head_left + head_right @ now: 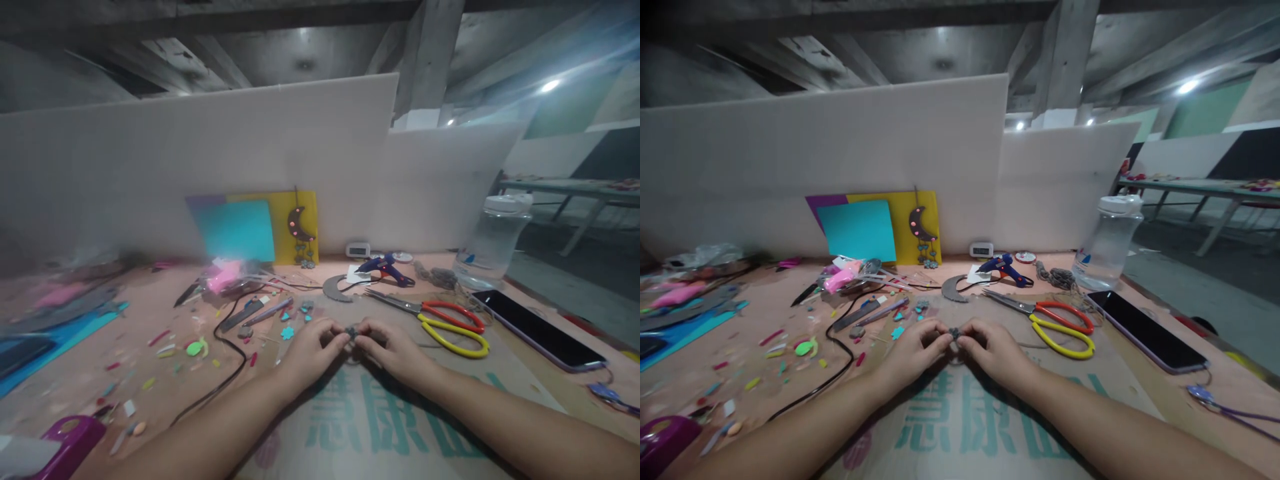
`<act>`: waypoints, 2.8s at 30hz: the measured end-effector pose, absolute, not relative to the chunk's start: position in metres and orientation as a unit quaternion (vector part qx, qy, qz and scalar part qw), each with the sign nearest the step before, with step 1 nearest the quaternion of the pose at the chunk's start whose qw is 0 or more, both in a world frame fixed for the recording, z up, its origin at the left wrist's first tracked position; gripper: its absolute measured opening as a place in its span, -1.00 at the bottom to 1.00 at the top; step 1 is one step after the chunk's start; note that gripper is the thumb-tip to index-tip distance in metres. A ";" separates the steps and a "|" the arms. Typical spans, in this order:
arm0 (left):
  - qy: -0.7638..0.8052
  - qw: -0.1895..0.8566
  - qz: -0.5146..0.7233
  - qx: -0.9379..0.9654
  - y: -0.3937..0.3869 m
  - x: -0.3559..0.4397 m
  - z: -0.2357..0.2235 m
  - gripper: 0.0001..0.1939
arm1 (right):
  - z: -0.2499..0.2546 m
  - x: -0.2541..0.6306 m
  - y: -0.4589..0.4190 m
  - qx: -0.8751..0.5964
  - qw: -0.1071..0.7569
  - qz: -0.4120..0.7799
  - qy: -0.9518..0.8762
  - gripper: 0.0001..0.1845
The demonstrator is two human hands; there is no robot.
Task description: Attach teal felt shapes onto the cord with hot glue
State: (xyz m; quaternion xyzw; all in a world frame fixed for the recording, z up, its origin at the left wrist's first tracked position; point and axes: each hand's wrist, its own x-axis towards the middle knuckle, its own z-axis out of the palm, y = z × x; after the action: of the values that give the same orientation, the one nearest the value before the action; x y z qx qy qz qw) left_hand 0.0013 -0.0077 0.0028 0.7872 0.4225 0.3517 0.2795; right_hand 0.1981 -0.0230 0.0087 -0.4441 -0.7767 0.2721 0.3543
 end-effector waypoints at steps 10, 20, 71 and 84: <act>0.418 0.278 0.357 0.788 -0.006 0.001 -0.003 -0.77 | 0.006 0.199 -0.023 -0.442 0.358 0.268 -0.778 -0.78; 0.400 0.293 0.370 0.786 -0.005 0.000 -0.003 -0.76 | 0.005 0.200 -0.022 -0.438 0.357 0.248 -0.787 -0.80; 0.400 0.318 0.357 0.782 -0.005 -0.001 0.000 -0.75 | 0.009 0.197 -0.023 -0.456 0.347 0.256 -0.779 -0.83; 0.418 0.299 0.350 0.784 -0.004 -0.001 -0.002 -0.75 | 0.009 0.198 -0.022 -0.454 0.345 0.256 -0.781 -0.82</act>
State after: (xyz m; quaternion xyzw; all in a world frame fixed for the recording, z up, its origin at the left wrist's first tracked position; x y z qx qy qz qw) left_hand -0.0007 -0.0042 -0.0024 0.7835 0.4178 0.3496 0.2990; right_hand 0.1976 -0.0223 0.0087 -0.4542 -0.7806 0.2562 0.3446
